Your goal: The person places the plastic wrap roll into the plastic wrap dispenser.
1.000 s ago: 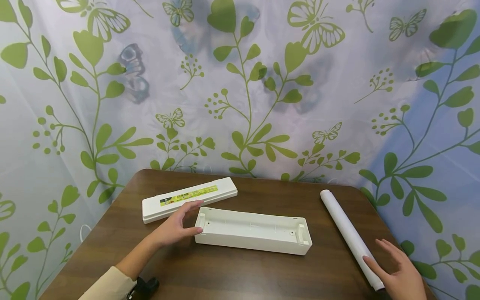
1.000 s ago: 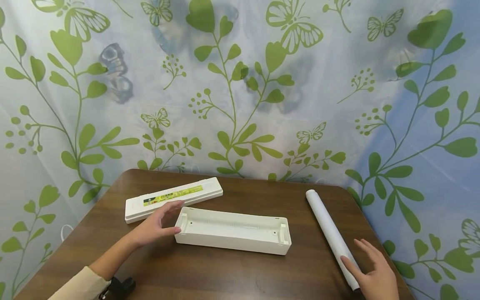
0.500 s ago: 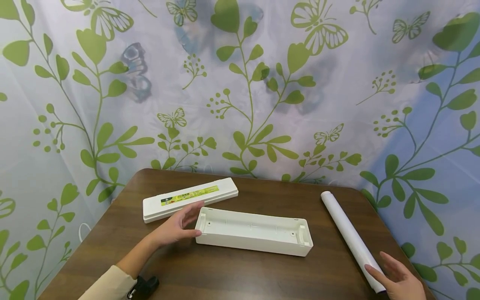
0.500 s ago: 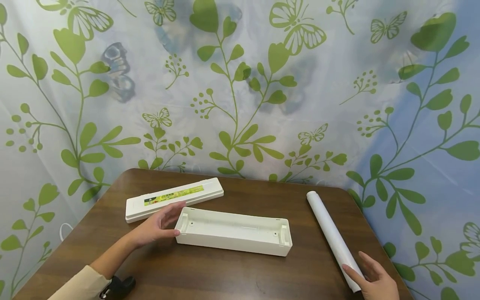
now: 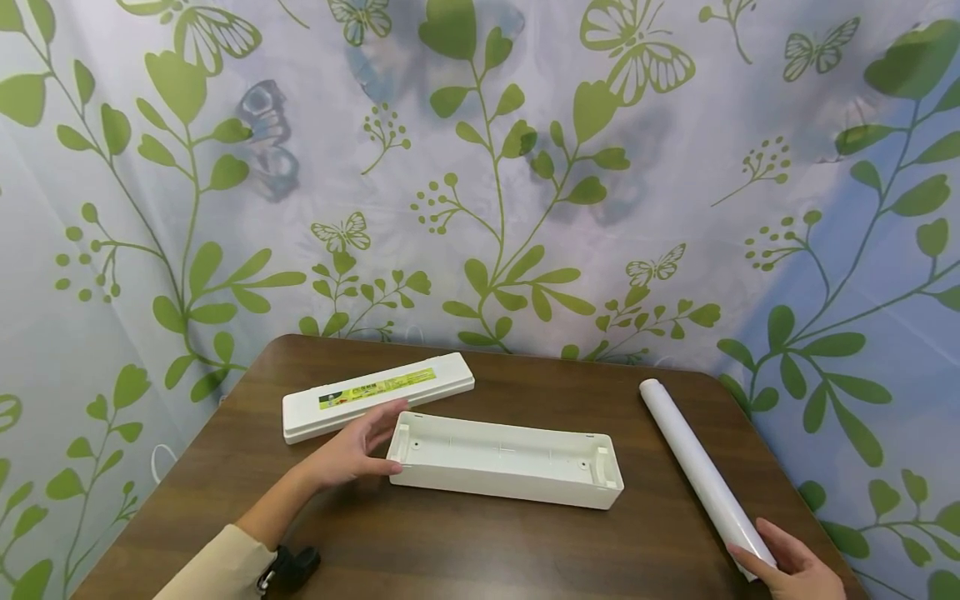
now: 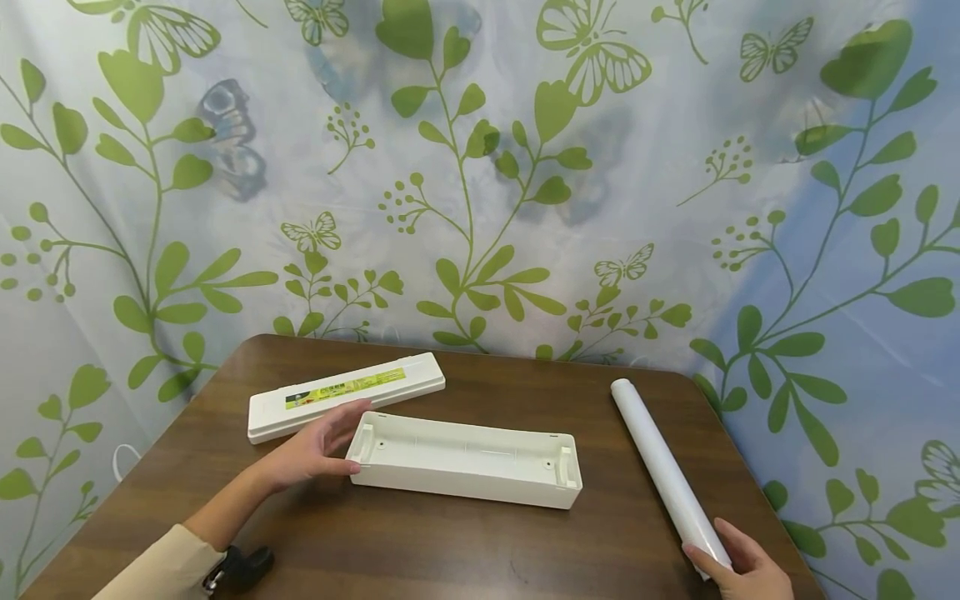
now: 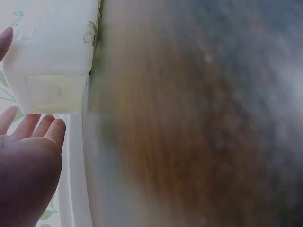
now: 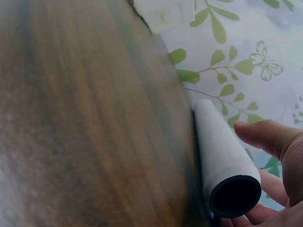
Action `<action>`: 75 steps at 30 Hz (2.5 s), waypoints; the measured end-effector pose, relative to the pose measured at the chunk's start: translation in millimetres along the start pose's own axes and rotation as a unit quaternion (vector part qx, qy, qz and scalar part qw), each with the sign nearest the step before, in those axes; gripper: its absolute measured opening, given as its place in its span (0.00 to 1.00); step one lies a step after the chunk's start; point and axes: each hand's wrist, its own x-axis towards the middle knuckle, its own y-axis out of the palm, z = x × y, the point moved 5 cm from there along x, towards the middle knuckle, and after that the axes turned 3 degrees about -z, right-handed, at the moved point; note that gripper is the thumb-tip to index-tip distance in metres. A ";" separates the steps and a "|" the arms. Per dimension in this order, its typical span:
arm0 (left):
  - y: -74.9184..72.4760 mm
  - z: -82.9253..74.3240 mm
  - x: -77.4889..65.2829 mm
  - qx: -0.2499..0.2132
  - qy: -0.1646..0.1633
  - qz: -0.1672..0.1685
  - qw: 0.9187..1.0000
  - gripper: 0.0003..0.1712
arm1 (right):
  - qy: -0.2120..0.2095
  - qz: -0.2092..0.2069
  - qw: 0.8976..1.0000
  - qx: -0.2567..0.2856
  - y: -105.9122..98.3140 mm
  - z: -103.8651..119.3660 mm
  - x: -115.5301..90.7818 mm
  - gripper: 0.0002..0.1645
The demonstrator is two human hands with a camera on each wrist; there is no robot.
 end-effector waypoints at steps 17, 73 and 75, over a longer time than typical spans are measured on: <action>2.3 2.9 6.3 -0.018 -0.013 0.033 0.999 0.60 | -0.024 0.002 0.996 -0.085 2.3 -5.9 8.5 0.64; -1.1 11.4 9.3 -0.056 -0.053 0.057 0.995 0.60 | 0.040 -0.021 0.999 0.018 -3.4 -8.5 18.6 0.63; -1.3 11.0 9.6 -0.058 -0.052 0.058 0.995 0.60 | 0.047 -0.020 0.998 0.021 -4.7 -6.3 17.3 0.62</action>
